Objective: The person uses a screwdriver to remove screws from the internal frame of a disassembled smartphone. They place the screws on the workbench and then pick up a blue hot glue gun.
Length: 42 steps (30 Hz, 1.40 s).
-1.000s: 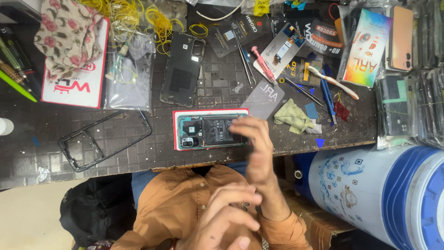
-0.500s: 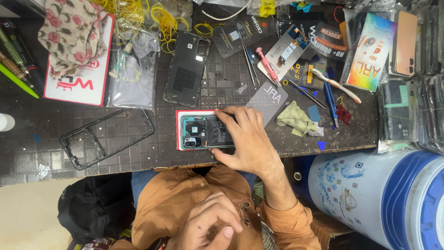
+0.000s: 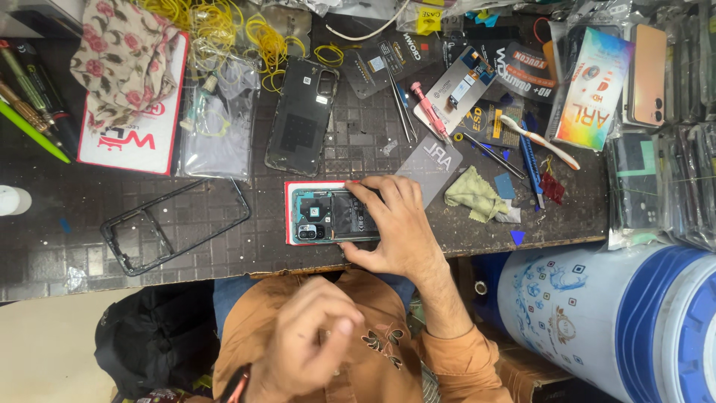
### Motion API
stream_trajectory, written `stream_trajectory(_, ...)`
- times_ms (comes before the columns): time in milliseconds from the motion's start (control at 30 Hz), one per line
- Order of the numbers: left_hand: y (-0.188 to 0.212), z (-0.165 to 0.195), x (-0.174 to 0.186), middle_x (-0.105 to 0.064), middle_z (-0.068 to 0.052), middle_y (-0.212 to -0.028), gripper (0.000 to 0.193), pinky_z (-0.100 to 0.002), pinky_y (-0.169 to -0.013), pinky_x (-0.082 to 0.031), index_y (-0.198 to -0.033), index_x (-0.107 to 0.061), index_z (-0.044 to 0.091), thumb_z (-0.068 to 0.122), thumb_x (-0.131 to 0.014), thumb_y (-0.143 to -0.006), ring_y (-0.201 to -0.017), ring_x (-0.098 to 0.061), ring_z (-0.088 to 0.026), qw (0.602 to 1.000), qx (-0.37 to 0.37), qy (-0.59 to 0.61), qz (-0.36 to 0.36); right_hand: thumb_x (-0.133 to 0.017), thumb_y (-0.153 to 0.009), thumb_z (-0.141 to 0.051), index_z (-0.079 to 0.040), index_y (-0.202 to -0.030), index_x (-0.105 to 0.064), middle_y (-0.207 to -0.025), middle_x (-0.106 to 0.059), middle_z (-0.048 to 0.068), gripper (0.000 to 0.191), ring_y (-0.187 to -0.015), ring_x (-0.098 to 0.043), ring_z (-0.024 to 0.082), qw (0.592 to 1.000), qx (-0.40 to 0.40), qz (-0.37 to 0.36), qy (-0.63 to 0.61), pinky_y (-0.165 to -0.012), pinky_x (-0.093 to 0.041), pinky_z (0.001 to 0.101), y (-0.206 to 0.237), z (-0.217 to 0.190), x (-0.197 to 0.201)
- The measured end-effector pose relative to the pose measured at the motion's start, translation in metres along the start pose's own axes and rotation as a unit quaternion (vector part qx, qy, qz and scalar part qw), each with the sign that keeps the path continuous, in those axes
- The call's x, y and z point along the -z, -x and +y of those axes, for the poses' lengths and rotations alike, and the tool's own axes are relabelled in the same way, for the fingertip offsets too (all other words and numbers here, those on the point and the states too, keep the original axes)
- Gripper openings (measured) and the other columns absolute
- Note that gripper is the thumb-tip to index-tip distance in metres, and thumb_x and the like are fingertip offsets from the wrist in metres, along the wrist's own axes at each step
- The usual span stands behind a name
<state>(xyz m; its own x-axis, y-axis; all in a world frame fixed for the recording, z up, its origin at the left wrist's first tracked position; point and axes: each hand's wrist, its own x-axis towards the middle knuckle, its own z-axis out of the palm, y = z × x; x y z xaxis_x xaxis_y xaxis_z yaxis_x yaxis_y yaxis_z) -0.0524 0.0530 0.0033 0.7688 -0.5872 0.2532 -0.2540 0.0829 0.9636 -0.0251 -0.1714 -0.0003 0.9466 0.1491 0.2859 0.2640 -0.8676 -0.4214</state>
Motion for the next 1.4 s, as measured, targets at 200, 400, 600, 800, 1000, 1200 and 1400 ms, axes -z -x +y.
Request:
stream_trajectory(200, -0.017, -0.029, 0.027, -0.068, -0.009, -0.088, 0.005, -0.028, -0.07, -0.053, -0.095, -0.067, 0.002, 0.002, -0.062, -0.092, -0.08, -0.067, -0.018, 0.987, -0.003, -0.118, 0.11, -0.085, -0.066, -0.04, -0.006, -0.136, -0.059, -0.126, -0.057, 0.012, 0.082, -0.119, -0.053, 0.032, 1.0, 0.001, 0.011, -0.008, -0.105, -0.038, 0.0486, 0.003, 0.002, -0.004)
stream_trajectory(400, -0.014, -0.05, 0.035, -0.067, -0.008, -0.091, 0.005, -0.025, -0.071, -0.054, -0.1, -0.065, 0.0, 0.001, -0.061, -0.097, -0.08, -0.068, -0.014, 0.983, 0.036, -0.096, 0.154, -0.085, -0.066, -0.042, -0.006, -0.136, -0.058, -0.126, -0.057, 0.011, 0.083, -0.118, -0.053, 0.031, 1.0, 0.004, 0.011, 0.001, -0.104, -0.038, 0.0488, 0.005, 0.004, -0.008)
stream_trajectory(600, -0.006, -0.059, 0.034, -0.066, -0.007, -0.089, 0.005, -0.023, -0.069, -0.054, -0.1, -0.066, 0.001, 0.002, -0.062, -0.097, -0.078, -0.066, -0.012, 0.983, 0.029, -0.088, 0.157, -0.085, -0.068, -0.044, -0.005, -0.137, -0.058, -0.124, -0.057, 0.011, 0.083, -0.117, -0.052, 0.032, 1.0, 0.01, 0.007, -0.001, -0.106, -0.037, 0.0497, 0.006, 0.006, -0.009)
stream_trajectory(800, -0.005, -0.059, 0.035, -0.066, -0.006, -0.088, 0.005, -0.023, -0.067, -0.052, -0.1, -0.066, 0.002, 0.002, -0.063, -0.097, -0.075, -0.065, -0.011, 0.983, 0.028, -0.096, 0.153, -0.085, -0.068, -0.044, -0.004, -0.137, -0.057, -0.122, -0.056, 0.012, 0.084, -0.116, -0.052, 0.032, 1.0, 0.008, -0.006, -0.006, -0.105, -0.037, 0.0492, 0.005, 0.006, -0.008)
stream_trajectory(1000, -0.007, -0.058, 0.035, -0.066, -0.005, -0.087, 0.005, -0.023, -0.064, -0.049, -0.1, -0.067, 0.002, 0.002, -0.064, -0.096, -0.073, -0.062, -0.01, 0.982, 0.02, -0.113, 0.147, -0.086, -0.066, -0.041, -0.005, -0.136, -0.058, -0.123, -0.056, 0.013, 0.084, -0.118, -0.052, 0.032, 1.0, 0.004, 0.006, -0.004, -0.104, -0.038, 0.0488, 0.005, 0.004, -0.007)
stream_trajectory(1200, -0.008, -0.059, 0.034, -0.066, -0.005, -0.086, 0.006, -0.023, -0.064, -0.049, -0.1, -0.067, 0.003, 0.002, -0.064, -0.095, -0.072, -0.062, -0.01, 0.982, 0.022, -0.119, 0.147, -0.087, -0.065, -0.041, -0.005, -0.135, -0.058, -0.123, -0.056, 0.013, 0.084, -0.117, -0.053, 0.032, 1.0, 0.004, 0.002, -0.012, -0.104, -0.038, 0.0487, 0.003, 0.004, -0.007)
stream_trajectory(1400, -0.009, -0.058, 0.033, -0.066, -0.005, -0.086, 0.006, -0.024, -0.064, -0.048, -0.099, -0.067, 0.003, 0.002, -0.065, -0.094, -0.071, -0.06, -0.01, 0.98, 0.019, -0.128, 0.152, -0.088, -0.066, -0.044, -0.005, -0.134, -0.06, -0.123, -0.056, 0.012, 0.083, -0.117, -0.053, 0.031, 1.0, 0.006, -0.002, -0.016, -0.104, -0.038, 0.0474, 0.003, 0.007, -0.006)
